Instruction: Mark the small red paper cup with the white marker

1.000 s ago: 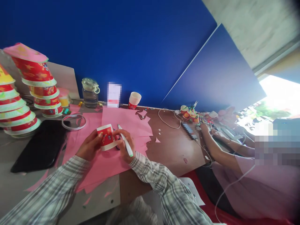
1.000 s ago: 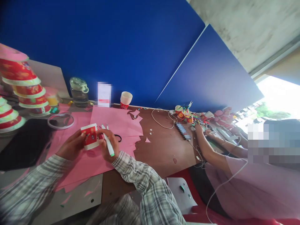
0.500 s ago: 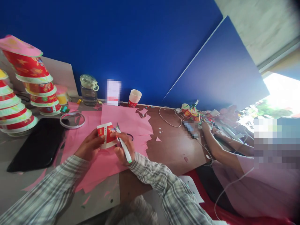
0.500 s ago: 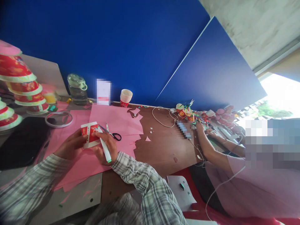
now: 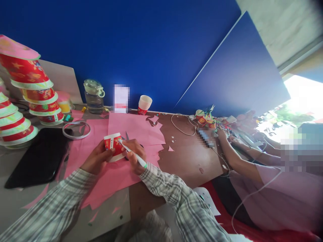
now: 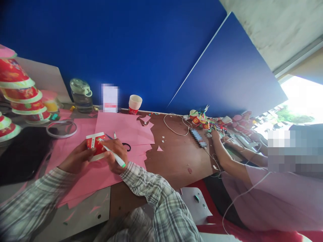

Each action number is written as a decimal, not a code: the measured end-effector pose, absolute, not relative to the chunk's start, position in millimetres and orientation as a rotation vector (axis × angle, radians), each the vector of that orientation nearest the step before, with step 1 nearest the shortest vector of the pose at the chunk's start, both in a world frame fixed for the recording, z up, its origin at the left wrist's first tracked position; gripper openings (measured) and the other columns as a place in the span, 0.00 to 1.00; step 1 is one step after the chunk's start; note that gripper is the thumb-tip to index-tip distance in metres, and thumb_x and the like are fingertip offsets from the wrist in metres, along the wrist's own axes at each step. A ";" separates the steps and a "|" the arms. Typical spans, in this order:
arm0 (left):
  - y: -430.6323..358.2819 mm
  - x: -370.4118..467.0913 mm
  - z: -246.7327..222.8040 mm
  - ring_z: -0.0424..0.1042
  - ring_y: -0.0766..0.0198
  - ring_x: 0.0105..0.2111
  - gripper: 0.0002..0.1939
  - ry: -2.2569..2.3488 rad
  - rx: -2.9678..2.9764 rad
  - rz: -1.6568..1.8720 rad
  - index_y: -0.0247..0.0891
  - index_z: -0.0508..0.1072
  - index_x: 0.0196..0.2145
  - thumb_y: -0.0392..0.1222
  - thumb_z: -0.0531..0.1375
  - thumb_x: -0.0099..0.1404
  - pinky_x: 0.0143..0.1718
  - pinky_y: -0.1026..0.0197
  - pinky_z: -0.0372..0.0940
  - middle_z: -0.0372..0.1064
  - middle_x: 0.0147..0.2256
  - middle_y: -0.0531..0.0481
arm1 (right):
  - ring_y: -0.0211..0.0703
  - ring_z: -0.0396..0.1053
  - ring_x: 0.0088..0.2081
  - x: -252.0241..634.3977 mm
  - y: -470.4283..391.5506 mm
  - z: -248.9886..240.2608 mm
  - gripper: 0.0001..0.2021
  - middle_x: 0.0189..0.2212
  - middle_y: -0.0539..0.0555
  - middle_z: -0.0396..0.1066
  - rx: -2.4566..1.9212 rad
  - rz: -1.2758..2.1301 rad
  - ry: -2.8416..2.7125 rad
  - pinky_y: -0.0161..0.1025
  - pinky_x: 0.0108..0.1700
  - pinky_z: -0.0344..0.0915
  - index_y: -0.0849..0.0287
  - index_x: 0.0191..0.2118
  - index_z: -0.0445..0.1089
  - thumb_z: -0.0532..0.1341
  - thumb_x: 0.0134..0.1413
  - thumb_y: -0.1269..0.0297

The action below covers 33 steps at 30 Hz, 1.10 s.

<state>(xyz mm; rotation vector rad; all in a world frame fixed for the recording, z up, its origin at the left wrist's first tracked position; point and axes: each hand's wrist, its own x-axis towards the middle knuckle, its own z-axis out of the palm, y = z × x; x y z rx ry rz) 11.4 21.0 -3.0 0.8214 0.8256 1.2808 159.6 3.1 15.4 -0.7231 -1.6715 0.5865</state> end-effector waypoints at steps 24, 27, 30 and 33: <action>19.2 13.7 1.4 0.69 0.51 0.39 0.31 0.861 0.803 1.247 0.38 0.68 0.42 0.40 0.65 0.35 0.33 0.56 0.65 0.71 0.38 0.43 | 0.39 0.66 0.32 157.6 10.2 17.4 0.10 0.31 0.54 0.68 -0.901 0.577 -1.650 0.39 0.37 0.64 0.60 0.40 0.67 0.53 0.54 0.64; 18.5 13.3 1.5 0.69 0.53 0.37 0.32 0.862 0.809 1.245 0.38 0.68 0.43 0.40 0.65 0.35 0.32 0.56 0.66 0.72 0.37 0.45 | 0.40 0.66 0.32 158.1 10.5 17.4 0.10 0.31 0.54 0.68 -0.907 0.570 -1.665 0.39 0.37 0.65 0.59 0.40 0.67 0.53 0.54 0.63; 17.5 13.1 3.0 0.69 0.54 0.36 0.32 0.872 0.813 1.246 0.38 0.67 0.43 0.40 0.65 0.35 0.32 0.57 0.66 0.72 0.35 0.46 | 0.40 0.66 0.33 158.4 10.8 17.1 0.11 0.31 0.54 0.68 -0.918 0.571 -1.672 0.39 0.37 0.64 0.59 0.40 0.67 0.53 0.53 0.63; 16.5 13.2 5.4 0.69 0.54 0.38 0.32 0.880 0.820 1.237 0.38 0.67 0.44 0.40 0.64 0.37 0.34 0.57 0.65 0.72 0.36 0.46 | 0.40 0.66 0.33 158.4 11.1 16.6 0.11 0.31 0.54 0.68 -0.924 0.581 -1.666 0.39 0.37 0.64 0.59 0.40 0.67 0.53 0.53 0.63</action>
